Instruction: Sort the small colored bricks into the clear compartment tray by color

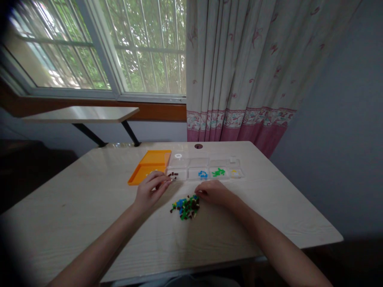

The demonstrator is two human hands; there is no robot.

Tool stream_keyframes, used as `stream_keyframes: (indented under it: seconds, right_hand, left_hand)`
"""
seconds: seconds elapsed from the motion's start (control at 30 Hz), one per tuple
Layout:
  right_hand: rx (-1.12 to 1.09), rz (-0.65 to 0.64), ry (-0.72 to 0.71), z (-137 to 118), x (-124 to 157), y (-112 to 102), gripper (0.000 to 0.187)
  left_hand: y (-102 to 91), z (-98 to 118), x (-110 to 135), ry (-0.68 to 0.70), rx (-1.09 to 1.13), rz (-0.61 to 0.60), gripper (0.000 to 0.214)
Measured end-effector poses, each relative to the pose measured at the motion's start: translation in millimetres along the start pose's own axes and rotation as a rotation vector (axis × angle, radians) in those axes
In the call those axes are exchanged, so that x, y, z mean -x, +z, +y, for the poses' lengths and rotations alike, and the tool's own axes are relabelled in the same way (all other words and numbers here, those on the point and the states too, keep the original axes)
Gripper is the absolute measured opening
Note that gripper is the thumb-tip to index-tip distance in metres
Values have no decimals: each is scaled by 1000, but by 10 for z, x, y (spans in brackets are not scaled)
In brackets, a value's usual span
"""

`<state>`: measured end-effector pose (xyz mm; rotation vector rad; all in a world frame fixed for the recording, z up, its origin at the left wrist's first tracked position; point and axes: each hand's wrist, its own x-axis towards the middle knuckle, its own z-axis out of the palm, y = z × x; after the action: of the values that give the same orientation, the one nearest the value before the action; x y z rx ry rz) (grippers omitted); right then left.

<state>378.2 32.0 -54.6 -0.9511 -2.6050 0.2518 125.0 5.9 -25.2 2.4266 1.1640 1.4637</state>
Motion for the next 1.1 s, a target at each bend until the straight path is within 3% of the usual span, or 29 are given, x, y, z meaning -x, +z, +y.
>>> stream_keyframes:
  seconds: [0.27,0.57,0.67,0.83,0.97,1.1]
  right_hand:
    - [-120,-49,-60,-36,2,-48,23]
    - [-68,-36,-12,-61,-1,-14,22]
    - [-29,-49,10,-44,2,-11,18]
    - [11,-56,31,-8,10,-3,16]
    - [28,-61,52,7,12,0,17]
    - [38,-85,58,19,9,-8,17]
  left_hand:
    - [1,-19,10,-25,-11,3,14]
    - [-8,-49,-4,-36,-34,-15,14]
    - [-89,-189,-47,-139,-161,-99,19]
    - [-273,-559,-37,-477,-526,-156,25]
    - [-346,-742,8,-551,-602,-252,28]
    - [-339,-781,13,-559,-628,-319,28]
